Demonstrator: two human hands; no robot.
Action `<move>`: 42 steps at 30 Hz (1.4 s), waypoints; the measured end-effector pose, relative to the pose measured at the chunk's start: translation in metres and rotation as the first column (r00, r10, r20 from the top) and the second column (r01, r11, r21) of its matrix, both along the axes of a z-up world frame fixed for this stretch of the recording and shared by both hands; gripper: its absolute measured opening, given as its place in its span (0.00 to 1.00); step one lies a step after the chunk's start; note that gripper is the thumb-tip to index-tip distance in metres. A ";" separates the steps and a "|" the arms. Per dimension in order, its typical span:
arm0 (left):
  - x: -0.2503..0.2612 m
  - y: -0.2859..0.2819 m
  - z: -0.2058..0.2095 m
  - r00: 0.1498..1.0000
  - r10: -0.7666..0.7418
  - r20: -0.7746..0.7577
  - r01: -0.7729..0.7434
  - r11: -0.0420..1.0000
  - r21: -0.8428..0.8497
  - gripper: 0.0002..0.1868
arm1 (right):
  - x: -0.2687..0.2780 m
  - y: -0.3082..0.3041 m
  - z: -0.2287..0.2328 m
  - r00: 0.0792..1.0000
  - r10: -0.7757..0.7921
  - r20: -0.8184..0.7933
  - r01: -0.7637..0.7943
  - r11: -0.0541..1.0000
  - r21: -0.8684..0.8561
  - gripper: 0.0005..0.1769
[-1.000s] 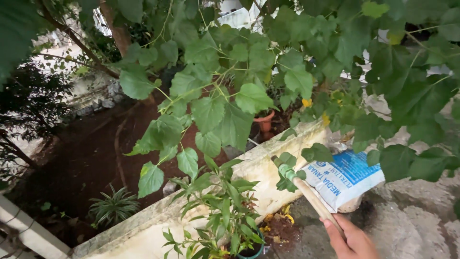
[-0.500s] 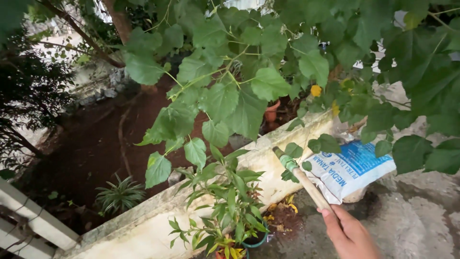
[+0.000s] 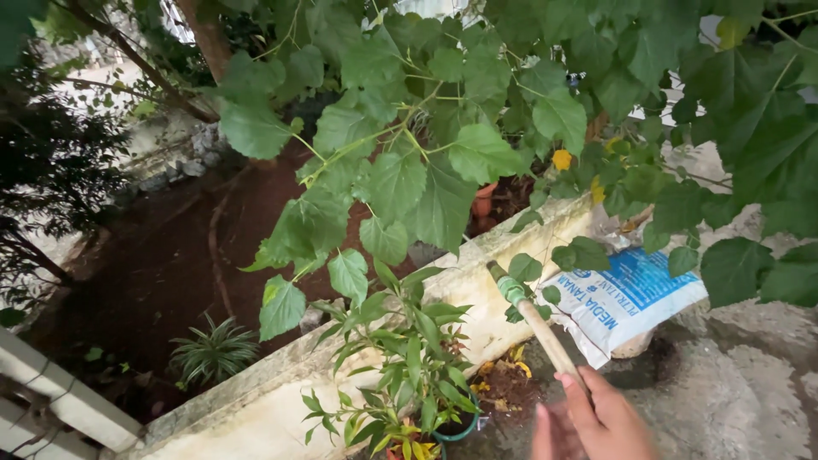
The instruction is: Watering various potted plants in an outdoor garden area using a water hose.
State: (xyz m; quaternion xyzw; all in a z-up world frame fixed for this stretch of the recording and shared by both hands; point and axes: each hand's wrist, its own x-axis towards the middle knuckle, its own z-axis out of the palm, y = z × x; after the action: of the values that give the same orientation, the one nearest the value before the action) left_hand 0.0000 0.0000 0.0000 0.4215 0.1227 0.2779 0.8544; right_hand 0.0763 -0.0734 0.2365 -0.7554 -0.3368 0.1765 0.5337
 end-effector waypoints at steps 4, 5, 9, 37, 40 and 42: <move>-0.007 0.018 0.116 0.990 0.106 -0.097 -0.104 0.994 0.024 0.36 | 0.009 0.014 -0.029 0.981 0.087 0.176 -0.099 0.993 0.059 0.18; -0.015 0.014 0.141 0.957 0.216 -0.194 -0.208 0.976 0.058 0.31 | 0.010 0.018 -0.036 0.980 0.102 0.172 -0.111 0.993 0.044 0.19; -0.009 0.026 0.139 0.954 0.191 -0.229 -0.227 0.963 -0.143 0.24 | 0.013 0.027 -0.056 0.990 0.043 0.137 -0.044 0.999 -0.001 0.23; 0.003 0.028 0.216 0.980 0.199 0.028 -0.196 0.977 -0.087 0.18 | 0.036 0.017 -0.043 0.939 0.101 0.329 -0.161 0.974 0.160 0.25; 0.013 0.029 0.200 0.979 0.202 0.041 -0.196 0.974 -0.111 0.18 | 0.038 0.012 -0.038 0.940 0.093 0.327 -0.137 0.984 0.112 0.25; 0.020 0.027 0.199 0.977 0.209 0.049 -0.202 0.973 -0.111 0.18 | 0.045 0.010 -0.043 0.946 0.113 0.304 -0.141 0.987 0.070 0.25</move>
State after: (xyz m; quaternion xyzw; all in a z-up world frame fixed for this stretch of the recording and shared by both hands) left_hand 0.0197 0.0270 0.1991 0.3523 0.1544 0.3704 0.8455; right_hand 0.1217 -0.0633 0.1937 -0.7249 -0.4695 0.0786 0.4979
